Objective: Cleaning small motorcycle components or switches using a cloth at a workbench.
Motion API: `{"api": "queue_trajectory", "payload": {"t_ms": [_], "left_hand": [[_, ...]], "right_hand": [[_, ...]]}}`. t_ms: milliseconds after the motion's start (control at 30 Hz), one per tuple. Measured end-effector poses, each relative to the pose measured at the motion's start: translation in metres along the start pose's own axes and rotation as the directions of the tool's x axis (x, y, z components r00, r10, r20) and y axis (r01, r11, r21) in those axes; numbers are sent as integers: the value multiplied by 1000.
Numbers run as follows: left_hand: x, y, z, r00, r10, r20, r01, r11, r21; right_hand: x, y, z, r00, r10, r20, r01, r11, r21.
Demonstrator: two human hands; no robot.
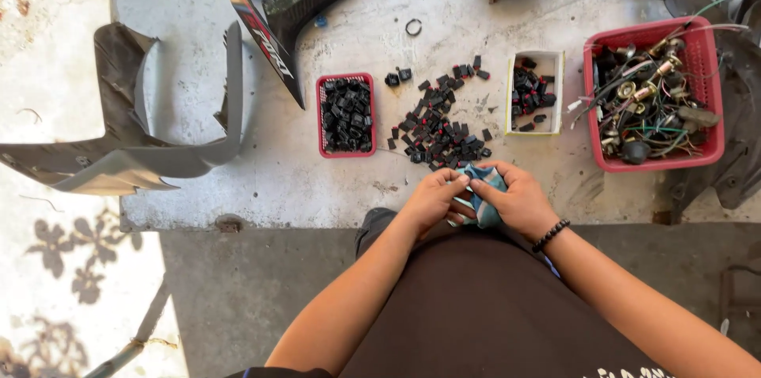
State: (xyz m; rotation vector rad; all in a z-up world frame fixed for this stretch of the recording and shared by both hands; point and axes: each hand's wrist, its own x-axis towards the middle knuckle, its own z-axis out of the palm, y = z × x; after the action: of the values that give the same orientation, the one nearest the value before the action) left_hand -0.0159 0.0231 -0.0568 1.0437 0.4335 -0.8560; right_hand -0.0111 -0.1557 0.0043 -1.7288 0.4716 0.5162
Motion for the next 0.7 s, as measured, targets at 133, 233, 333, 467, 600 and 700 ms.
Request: {"api": "queue_trajectory", "payload": {"t_ms": [133,233,333,467,600,700], "left_hand": [[0,2,-3,1000,11,10,-11,1000,8],[2,0,-5,1000,-1,9,1,999,36],[2,8,-5,1000,-7,-20,8,999,51],[0,5,-4,1000,3,-11,-2,997,73],[-7,16,-2,1000,3,9,-4,996,85],[-7,20,-4,1000,3,5,-4,996,93]], "right_hand": [[0,4,2,1000,-30,7,31,996,-83],[-4,3,3,999,-39,16,40,995,-90],[3,5,2,998,-34,55,38,996,-79],[2,10,-5,997,-36,67,43,994,-104],[-7,-3,-3,995,-80,68,84,995,-61],[-4,-2,1,992,-108,64,113,991,-65]]}}
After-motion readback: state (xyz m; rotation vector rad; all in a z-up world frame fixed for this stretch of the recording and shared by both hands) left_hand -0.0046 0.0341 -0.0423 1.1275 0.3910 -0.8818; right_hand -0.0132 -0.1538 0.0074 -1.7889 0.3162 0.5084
